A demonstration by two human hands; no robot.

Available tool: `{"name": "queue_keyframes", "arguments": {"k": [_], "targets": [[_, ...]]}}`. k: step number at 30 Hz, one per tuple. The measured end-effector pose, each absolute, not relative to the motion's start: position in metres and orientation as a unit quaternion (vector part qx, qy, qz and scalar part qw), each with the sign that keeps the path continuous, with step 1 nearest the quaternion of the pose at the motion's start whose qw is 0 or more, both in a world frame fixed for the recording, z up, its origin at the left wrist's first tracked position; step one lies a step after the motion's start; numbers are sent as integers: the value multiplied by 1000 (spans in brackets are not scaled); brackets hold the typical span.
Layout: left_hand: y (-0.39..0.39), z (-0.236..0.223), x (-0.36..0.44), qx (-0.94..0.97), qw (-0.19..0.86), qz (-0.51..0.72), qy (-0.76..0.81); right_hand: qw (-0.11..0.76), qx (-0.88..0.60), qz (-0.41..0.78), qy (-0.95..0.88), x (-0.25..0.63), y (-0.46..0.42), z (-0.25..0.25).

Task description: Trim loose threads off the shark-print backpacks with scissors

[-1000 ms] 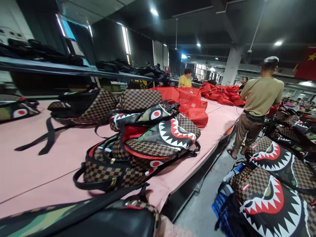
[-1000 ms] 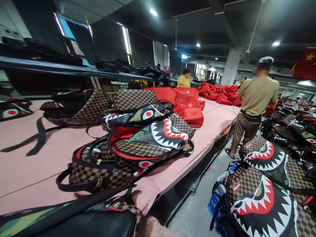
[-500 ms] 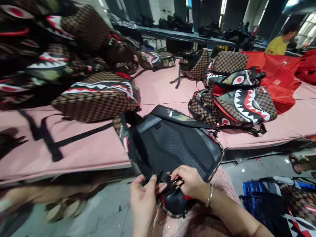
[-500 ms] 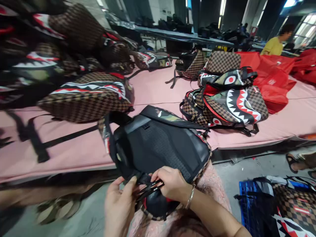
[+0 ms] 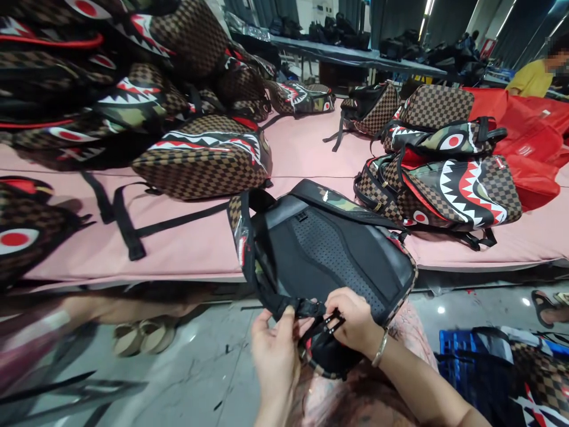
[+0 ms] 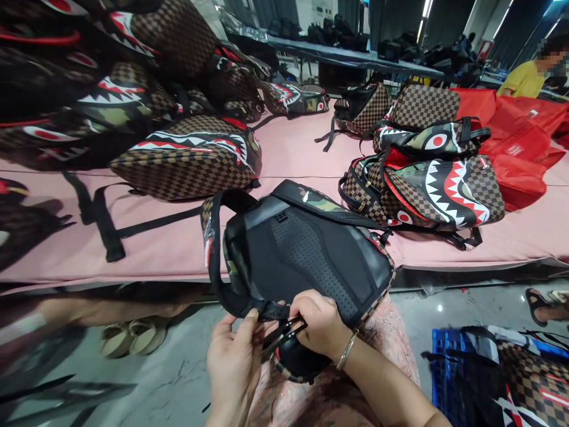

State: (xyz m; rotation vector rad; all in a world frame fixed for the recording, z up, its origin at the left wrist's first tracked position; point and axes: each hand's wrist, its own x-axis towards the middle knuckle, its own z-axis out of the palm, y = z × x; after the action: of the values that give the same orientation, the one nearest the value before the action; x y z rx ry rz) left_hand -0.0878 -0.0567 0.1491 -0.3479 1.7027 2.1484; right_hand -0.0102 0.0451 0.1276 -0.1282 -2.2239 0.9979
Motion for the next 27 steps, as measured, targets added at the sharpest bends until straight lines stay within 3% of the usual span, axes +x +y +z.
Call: {"name": "queue_keyframes", "arguments": {"k": [6, 10, 13, 15, 17, 21, 27], "targets": [[-59, 144, -90, -63, 201, 747, 631, 438, -141, 463, -757, -22, 22, 124], [-59, 136, -88, -9, 180, 749, 638, 420, -303, 574, -634, -36, 14, 121], [-64, 140, -85, 67, 31, 687, 723, 376, -326, 653, -572, -41, 16, 122], [-70, 146, -85, 163, -111, 578, 792, 354, -317, 676, -563, -41, 19, 124], [-77, 152, -89, 294, -184, 466, 814, 335, -302, 685, -571, -40, 21, 126], [-83, 157, -101, 464, -145, 373, 790, 317, -283, 686, -591, -38, 24, 129], [-84, 155, -109, 484, -95, 367, 788, 278, -279, 735, -551, -39, 29, 132]]}}
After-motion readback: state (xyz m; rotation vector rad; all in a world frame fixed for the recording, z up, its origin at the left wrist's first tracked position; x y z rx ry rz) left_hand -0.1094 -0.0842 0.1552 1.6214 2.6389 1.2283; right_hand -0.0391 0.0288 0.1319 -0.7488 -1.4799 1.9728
